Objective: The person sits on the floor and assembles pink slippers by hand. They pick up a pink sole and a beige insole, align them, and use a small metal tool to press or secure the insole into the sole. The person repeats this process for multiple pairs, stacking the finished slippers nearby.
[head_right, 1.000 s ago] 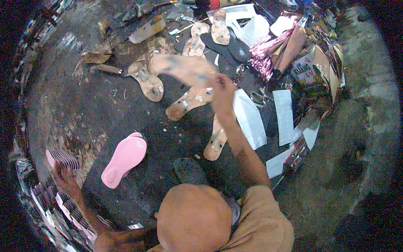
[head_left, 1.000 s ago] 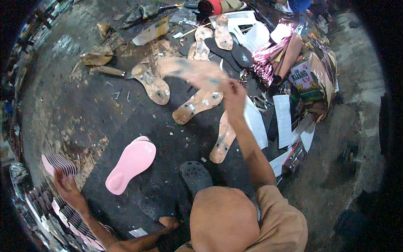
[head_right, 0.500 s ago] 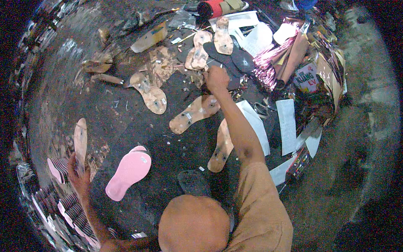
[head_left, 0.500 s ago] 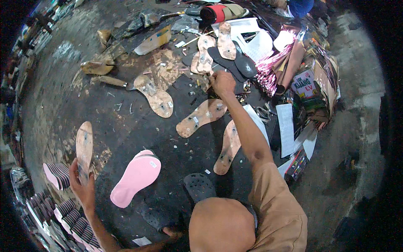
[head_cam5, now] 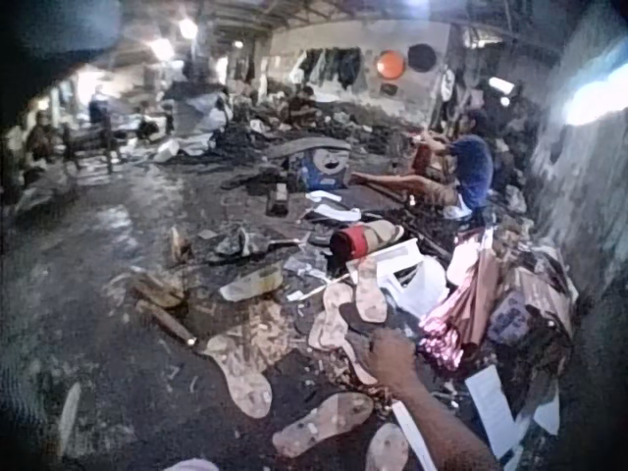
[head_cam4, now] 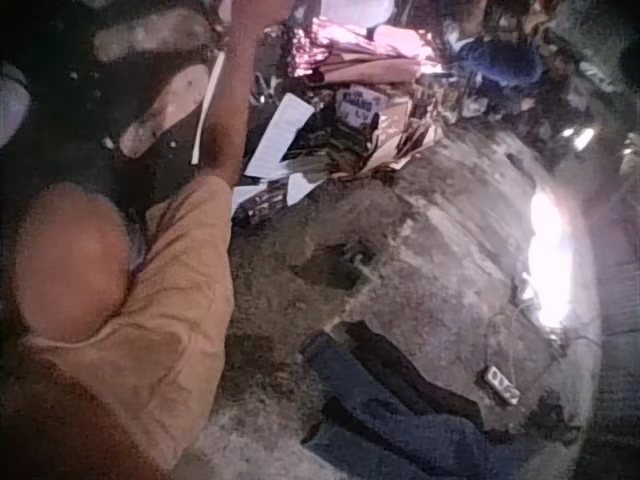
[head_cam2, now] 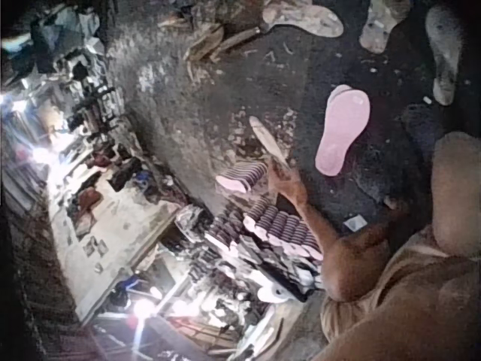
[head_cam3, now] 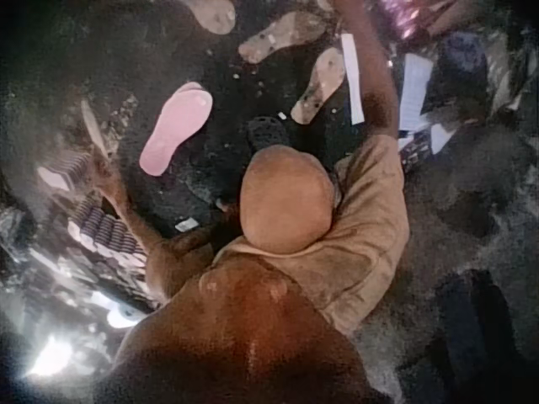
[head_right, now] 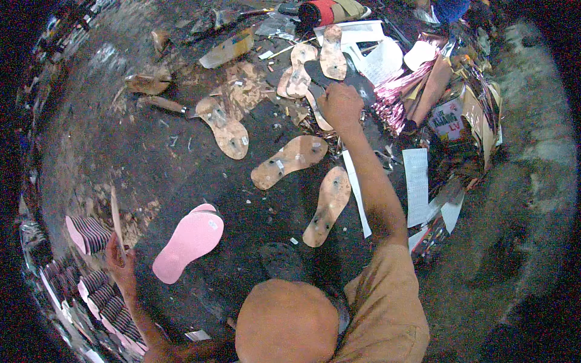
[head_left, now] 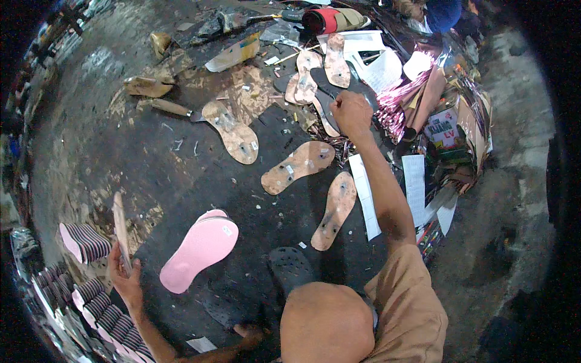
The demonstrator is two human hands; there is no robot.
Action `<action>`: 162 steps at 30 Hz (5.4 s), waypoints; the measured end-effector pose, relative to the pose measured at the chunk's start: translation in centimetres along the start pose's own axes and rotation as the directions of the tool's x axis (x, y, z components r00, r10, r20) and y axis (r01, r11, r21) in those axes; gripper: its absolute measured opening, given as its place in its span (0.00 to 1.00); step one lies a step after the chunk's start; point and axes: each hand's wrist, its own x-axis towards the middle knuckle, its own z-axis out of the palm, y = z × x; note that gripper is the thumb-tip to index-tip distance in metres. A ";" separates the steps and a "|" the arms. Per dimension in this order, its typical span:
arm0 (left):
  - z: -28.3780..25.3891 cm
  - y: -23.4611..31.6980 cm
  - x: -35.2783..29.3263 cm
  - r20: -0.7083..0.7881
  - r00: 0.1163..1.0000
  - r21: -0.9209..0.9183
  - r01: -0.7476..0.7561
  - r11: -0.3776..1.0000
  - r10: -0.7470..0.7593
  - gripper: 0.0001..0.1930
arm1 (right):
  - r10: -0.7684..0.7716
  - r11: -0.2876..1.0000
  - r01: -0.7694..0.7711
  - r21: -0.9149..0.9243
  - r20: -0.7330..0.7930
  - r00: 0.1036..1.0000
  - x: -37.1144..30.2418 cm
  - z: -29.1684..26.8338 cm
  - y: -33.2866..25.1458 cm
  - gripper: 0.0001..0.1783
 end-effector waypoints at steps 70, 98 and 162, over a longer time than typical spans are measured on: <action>10.6 16.0 11.2 0.194 0.863 0.141 -0.495 0.858 0.466 0.32 | -0.723 0.689 0.624 0.367 0.302 0.621 -16.0 1.0 -6.8 0.43; 7.0 8.5 -5.6 0.337 0.876 0.296 -0.446 0.845 0.345 0.48 | -0.270 0.203 -0.513 0.834 0.551 0.789 -21.8 -4.5 -12.6 0.15; 2.8 -3.7 -2.5 -0.128 0.984 -0.102 0.115 0.988 -0.128 0.26 | 0.162 0.934 -0.149 0.325 -0.014 0.987 0.1 7.2 4.2 0.37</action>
